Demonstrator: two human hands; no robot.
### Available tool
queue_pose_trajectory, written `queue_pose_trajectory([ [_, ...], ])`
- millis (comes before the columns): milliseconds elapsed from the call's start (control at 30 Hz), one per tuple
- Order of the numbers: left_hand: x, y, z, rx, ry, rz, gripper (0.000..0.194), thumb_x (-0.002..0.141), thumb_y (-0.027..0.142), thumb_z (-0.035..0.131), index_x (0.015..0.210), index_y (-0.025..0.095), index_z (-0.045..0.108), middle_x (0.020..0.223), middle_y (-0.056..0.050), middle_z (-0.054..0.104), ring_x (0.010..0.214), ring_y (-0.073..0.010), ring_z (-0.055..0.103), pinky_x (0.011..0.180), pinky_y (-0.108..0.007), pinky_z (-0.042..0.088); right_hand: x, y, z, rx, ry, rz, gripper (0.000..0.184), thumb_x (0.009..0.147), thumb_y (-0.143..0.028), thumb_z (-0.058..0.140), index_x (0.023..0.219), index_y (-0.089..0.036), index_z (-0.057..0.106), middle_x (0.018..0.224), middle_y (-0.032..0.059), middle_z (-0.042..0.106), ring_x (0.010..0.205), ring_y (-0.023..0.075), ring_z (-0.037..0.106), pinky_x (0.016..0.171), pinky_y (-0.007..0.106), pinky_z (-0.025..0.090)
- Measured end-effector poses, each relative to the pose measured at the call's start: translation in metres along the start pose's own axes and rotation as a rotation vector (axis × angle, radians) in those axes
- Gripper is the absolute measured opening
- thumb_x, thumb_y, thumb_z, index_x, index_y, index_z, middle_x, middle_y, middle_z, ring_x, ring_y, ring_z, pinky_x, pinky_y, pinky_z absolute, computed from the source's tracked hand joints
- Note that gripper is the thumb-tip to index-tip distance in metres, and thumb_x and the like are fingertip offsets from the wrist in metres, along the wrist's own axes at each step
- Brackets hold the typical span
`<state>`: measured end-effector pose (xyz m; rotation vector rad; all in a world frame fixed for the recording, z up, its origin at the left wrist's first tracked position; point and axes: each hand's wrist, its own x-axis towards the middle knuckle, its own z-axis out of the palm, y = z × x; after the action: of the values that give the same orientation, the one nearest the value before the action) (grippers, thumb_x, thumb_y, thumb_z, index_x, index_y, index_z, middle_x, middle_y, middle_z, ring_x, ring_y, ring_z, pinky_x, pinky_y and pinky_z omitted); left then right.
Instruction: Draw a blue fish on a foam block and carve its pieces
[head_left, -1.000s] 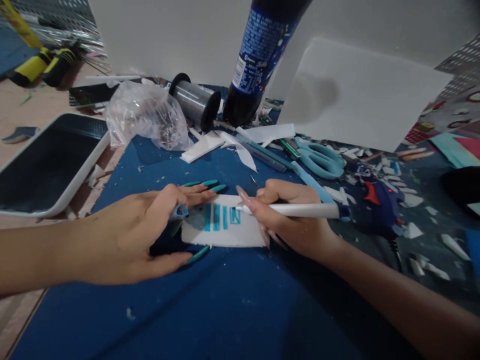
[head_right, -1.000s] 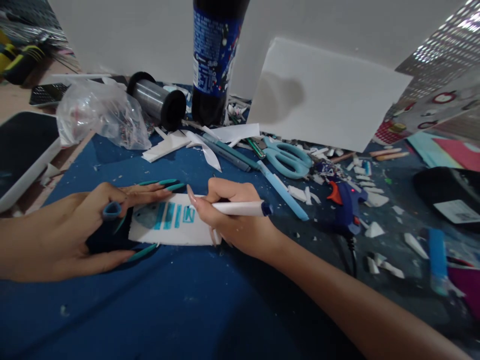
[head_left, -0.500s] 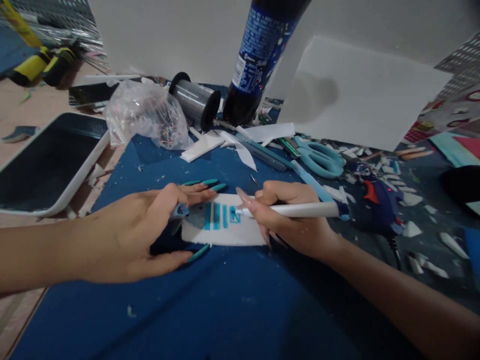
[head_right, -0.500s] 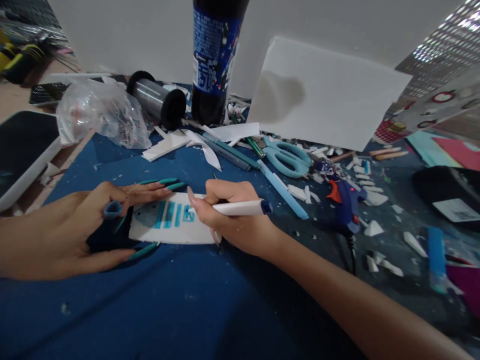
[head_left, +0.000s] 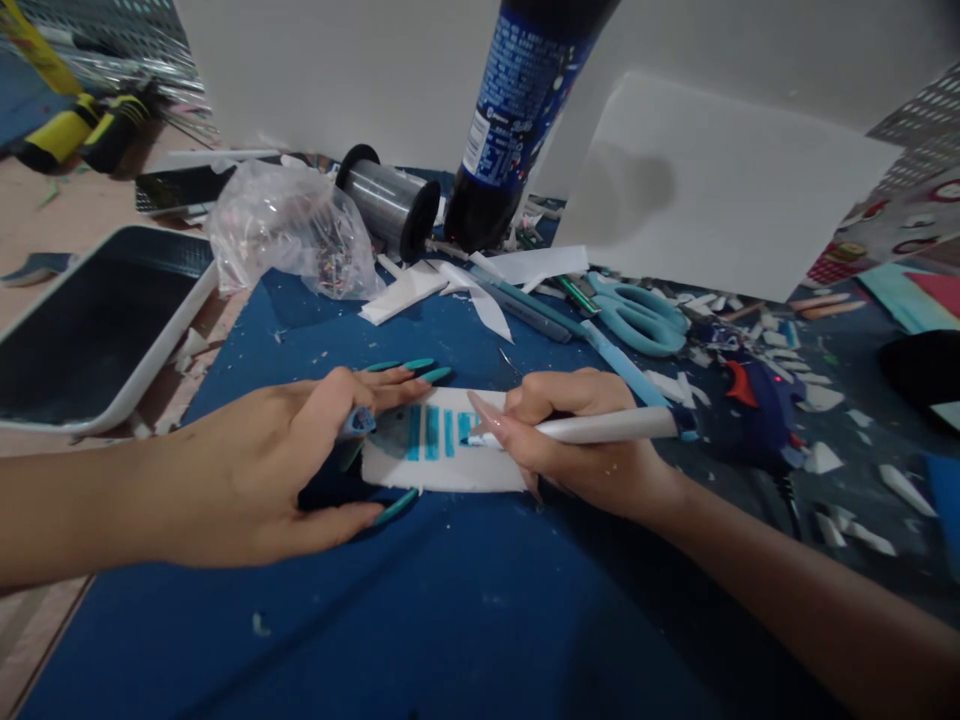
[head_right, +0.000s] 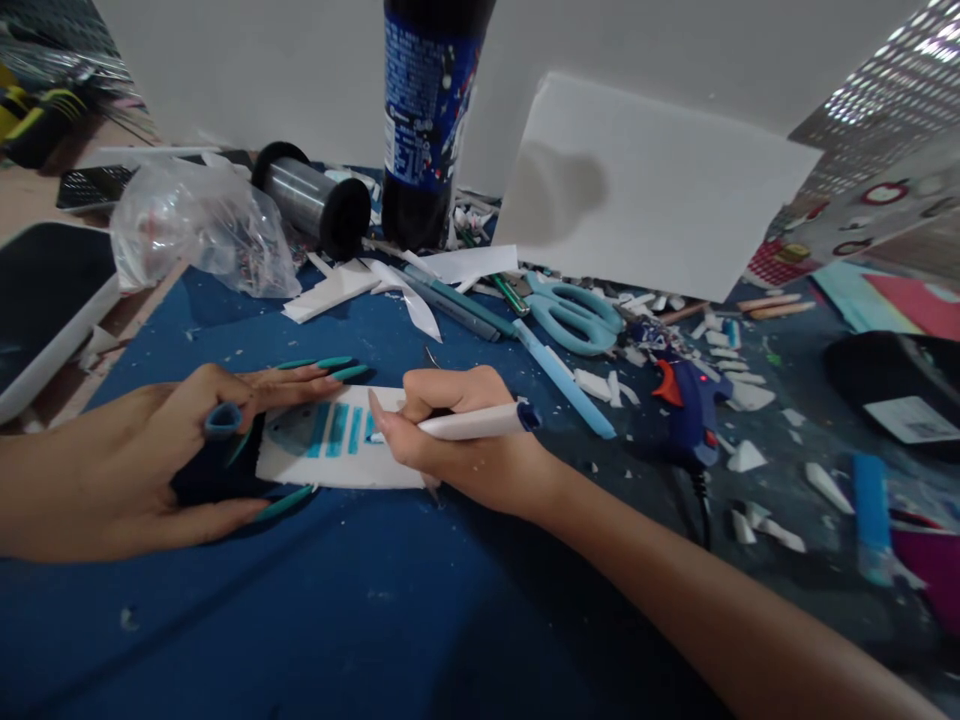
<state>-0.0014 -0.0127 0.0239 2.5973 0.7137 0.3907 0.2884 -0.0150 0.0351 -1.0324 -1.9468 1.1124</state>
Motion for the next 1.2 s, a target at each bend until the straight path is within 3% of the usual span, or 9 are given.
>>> queue_pose_trajectory([
  [100,0.0013,0.0005,0.0002,-0.015,0.077,0.009,0.034,0.112,0.049,0.045,0.128,0.02,0.04,0.148,-0.028,0.066,0.14,-0.0371,0.065,0.105,-0.047,0.065,0.0003,-0.0006,-0.0009,-0.038,0.036,0.004,0.048,0.089,-0.014,0.064,0.056,-0.024,0.031,0.049,-0.0061,0.042,0.043,0.0089,0.039,0.045,0.027,0.034],
  [133,0.0018,0.0009,-0.0004,-0.006,0.015,0.017,0.033,0.111,0.047,0.047,0.127,0.019,0.039,0.15,-0.03,0.064,0.141,-0.0373,0.064,0.106,-0.047,0.064,0.0003,-0.0006,-0.0011,-0.043,0.039,0.01,0.049,0.089,-0.014,0.064,0.056,-0.024,0.03,0.049,-0.0058,0.041,0.044,0.0094,0.038,0.046,0.028,0.034],
  [267,0.0031,0.0026,-0.0042,0.021,-0.017,0.024,0.033,0.112,0.043,0.047,0.132,0.019,0.036,0.15,-0.029,0.064,0.143,-0.0363,0.063,0.109,-0.048,0.063,-0.0004,0.0003,-0.0008,0.01,-0.012,0.034,0.045,0.093,-0.018,0.065,0.059,-0.024,0.036,0.053,-0.0051,0.049,0.045,0.0104,0.046,0.049,0.028,0.037],
  [400,0.0028,0.0024,-0.0051,0.034,-0.026,0.02,0.031,0.112,0.043,0.045,0.129,0.019,0.037,0.15,-0.031,0.063,0.142,-0.0368,0.064,0.108,-0.047,0.063,-0.0004,0.0016,0.0,-0.032,0.068,-0.006,0.047,0.093,-0.015,0.064,0.059,-0.024,0.033,0.052,-0.0064,0.041,0.046,0.0093,0.039,0.049,0.029,0.033],
  [500,0.002,0.0013,-0.0042,0.032,-0.032,0.014,0.033,0.111,0.042,0.048,0.131,0.019,0.036,0.153,-0.03,0.061,0.145,-0.0362,0.061,0.11,-0.046,0.062,-0.0003,0.0015,-0.0001,-0.036,0.039,-0.019,0.048,0.093,-0.016,0.064,0.059,-0.023,0.031,0.052,-0.0063,0.042,0.046,0.0086,0.038,0.049,0.029,0.031],
  [800,0.0049,0.0014,0.0011,-0.016,0.035,0.008,0.031,0.107,0.045,0.052,0.126,0.025,0.038,0.151,-0.025,0.065,0.142,-0.0367,0.064,0.108,-0.048,0.064,-0.0012,-0.0004,0.0015,-0.034,0.148,0.04,0.048,0.093,-0.017,0.065,0.057,-0.024,0.035,0.05,-0.0046,0.044,0.047,0.0114,0.042,0.051,0.03,0.038],
  [933,0.0037,0.0005,0.0014,-0.037,0.045,-0.005,0.037,0.104,0.045,0.057,0.13,0.026,0.037,0.155,-0.022,0.063,0.142,-0.0374,0.063,0.109,-0.047,0.064,-0.0011,0.0004,0.0012,-0.028,0.102,0.057,0.048,0.094,-0.02,0.067,0.058,-0.025,0.036,0.049,-0.0045,0.046,0.046,0.012,0.043,0.05,0.031,0.038],
  [1033,0.0036,0.0005,-0.0007,-0.034,0.029,0.009,0.04,0.103,0.042,0.059,0.132,0.025,0.037,0.154,-0.022,0.064,0.143,-0.0367,0.063,0.11,-0.046,0.063,-0.0013,0.0003,0.0007,-0.029,0.148,0.07,0.049,0.094,-0.02,0.067,0.058,-0.025,0.035,0.048,-0.0053,0.045,0.045,0.0114,0.043,0.052,0.031,0.041],
  [1200,0.0059,0.0024,-0.0023,0.02,0.028,0.034,0.031,0.11,0.044,0.046,0.129,0.021,0.038,0.148,-0.028,0.066,0.14,-0.0368,0.065,0.108,-0.046,0.064,-0.0016,0.001,0.0007,-0.024,0.095,0.017,0.047,0.093,-0.016,0.063,0.056,-0.024,0.036,0.049,-0.0056,0.045,0.044,0.0095,0.042,0.047,0.028,0.036],
])
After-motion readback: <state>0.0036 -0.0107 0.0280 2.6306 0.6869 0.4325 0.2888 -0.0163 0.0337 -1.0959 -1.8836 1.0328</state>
